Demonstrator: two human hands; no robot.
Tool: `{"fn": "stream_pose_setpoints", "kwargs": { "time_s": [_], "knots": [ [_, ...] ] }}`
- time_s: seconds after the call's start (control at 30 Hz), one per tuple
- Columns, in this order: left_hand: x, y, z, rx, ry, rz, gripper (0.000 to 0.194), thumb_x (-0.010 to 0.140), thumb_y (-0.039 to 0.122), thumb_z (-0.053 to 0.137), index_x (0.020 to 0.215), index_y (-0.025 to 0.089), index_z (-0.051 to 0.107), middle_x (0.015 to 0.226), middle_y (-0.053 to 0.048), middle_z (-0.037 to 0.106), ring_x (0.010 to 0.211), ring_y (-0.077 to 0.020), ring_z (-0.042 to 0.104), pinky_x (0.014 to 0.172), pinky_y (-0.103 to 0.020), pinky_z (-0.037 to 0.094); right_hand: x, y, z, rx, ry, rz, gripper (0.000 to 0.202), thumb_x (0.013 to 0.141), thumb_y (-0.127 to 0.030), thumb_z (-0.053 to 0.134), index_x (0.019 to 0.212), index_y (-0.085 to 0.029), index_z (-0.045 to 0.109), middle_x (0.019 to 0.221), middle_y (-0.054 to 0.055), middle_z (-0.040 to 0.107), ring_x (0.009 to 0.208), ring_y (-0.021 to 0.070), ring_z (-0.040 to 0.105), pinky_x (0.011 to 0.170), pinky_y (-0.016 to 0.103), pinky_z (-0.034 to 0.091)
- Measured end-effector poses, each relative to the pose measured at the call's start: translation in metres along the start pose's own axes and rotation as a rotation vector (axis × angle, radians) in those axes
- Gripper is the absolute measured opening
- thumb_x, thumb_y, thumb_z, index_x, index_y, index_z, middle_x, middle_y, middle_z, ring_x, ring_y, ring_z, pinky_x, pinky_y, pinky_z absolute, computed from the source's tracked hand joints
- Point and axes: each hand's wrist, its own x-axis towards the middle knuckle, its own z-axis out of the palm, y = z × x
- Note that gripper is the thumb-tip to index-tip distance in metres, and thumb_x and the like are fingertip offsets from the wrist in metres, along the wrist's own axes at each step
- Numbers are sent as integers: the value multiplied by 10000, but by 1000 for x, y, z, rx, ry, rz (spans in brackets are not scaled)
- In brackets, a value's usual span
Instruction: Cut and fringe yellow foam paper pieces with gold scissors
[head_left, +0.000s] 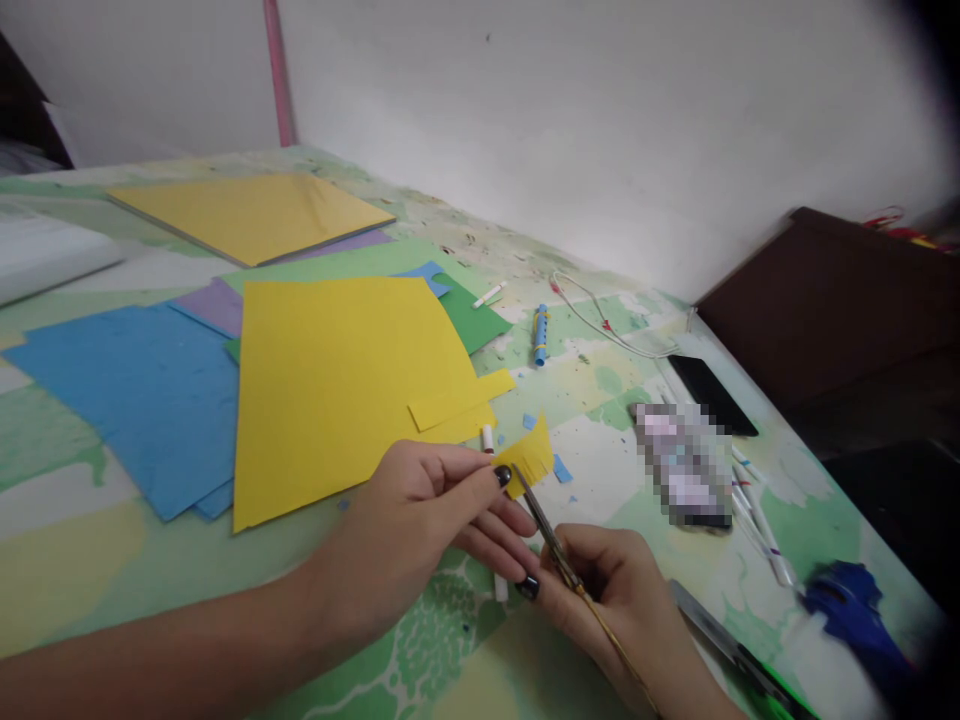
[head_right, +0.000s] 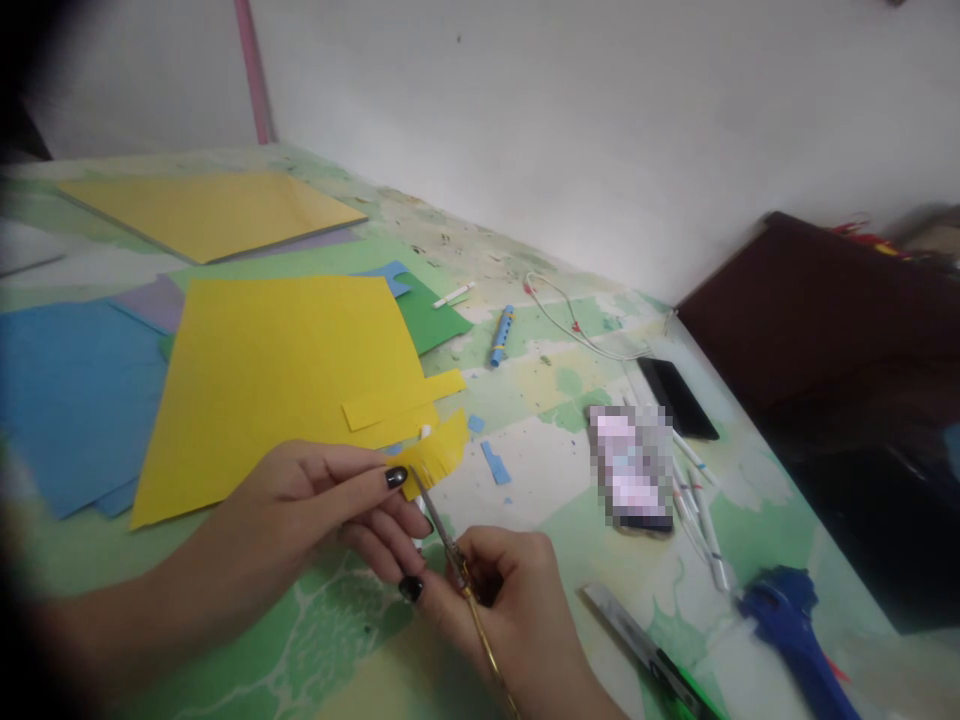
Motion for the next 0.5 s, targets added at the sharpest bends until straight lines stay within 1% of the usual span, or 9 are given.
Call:
{"fn": "stream_pose_setpoints", "kwargs": {
  "time_s": [0.2, 0.4, 0.5],
  "knots": [
    [-1, 0, -1, -18, 1, 12, 283, 829, 251, 499, 665, 91, 666, 610, -81, 708, 570, -161, 679, 546, -217, 539, -2, -4, -2, 29, -33, 10, 357, 692, -374, 633, 534, -171, 385, 525, -57, 259, 507, 76, 220, 438, 223, 153],
    [0, 2, -1, -15, -11, 1, 285, 838, 242, 490, 672, 91, 667, 616, -80, 711, 569, -152, 678, 548, -207, 538, -1, -5, -2, 78, -60, 28, 374, 681, -368, 653, 538, -177, 366, 527, -65, 249, 508, 74, 211, 443, 225, 146],
    [1, 3, 0, -12, -20, 0, 281, 840, 231, 490, 674, 87, 665, 617, -79, 710, 564, -147, 677, 544, -198, 537, -2, -5, -2, 74, -55, 11, 370, 692, -352, 643, 533, -179, 357, 524, -67, 243, 507, 75, 212, 442, 228, 145]
  ]
}}
